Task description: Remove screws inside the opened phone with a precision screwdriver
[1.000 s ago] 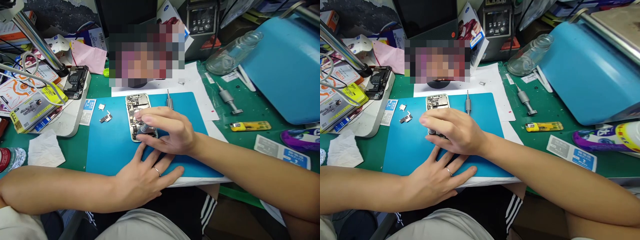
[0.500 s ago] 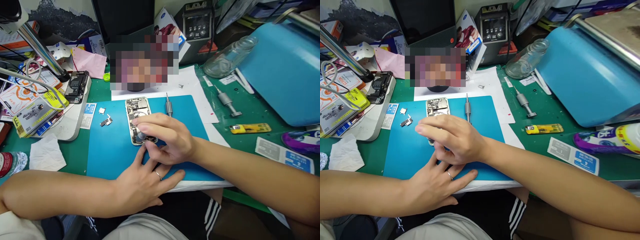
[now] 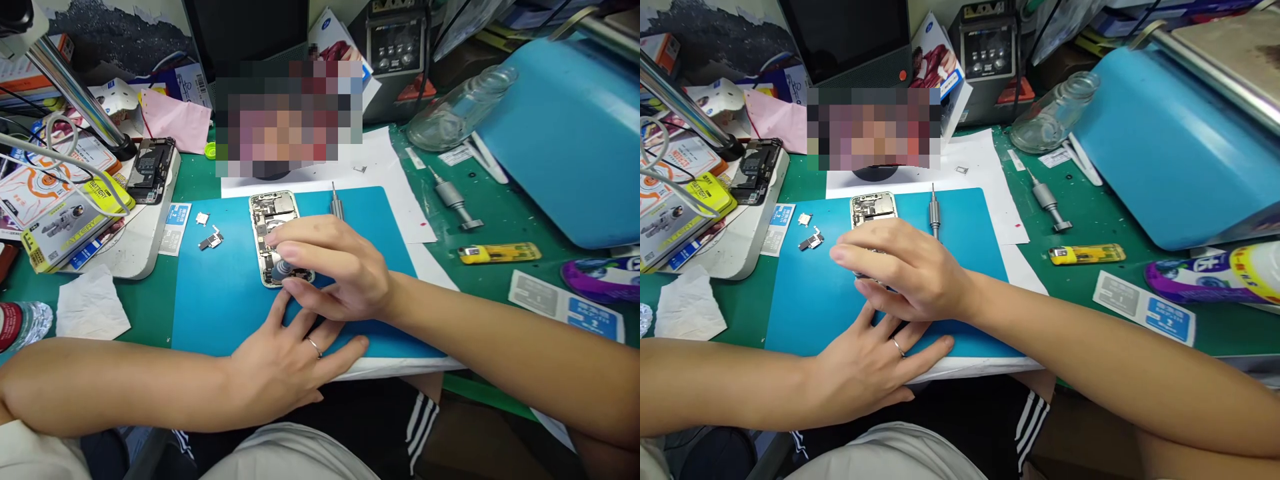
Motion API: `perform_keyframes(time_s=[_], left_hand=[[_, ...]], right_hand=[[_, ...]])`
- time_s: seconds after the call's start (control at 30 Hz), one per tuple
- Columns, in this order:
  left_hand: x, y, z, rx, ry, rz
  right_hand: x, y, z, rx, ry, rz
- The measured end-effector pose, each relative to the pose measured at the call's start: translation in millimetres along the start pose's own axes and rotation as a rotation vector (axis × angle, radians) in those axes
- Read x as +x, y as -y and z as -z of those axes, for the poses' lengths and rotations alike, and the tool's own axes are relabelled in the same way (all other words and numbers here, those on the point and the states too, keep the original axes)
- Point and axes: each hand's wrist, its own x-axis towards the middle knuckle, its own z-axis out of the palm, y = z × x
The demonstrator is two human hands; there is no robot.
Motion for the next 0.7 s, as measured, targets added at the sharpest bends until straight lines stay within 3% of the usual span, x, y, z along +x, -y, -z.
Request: perform_keyframes(time_s=[0.7], left_hand=[[0.4,2.2,2.1,-0.031,-0.016,-0.004]], right_hand=[[-10.6,-0.3,-5.2,0.159,-0.026,-0.103]])
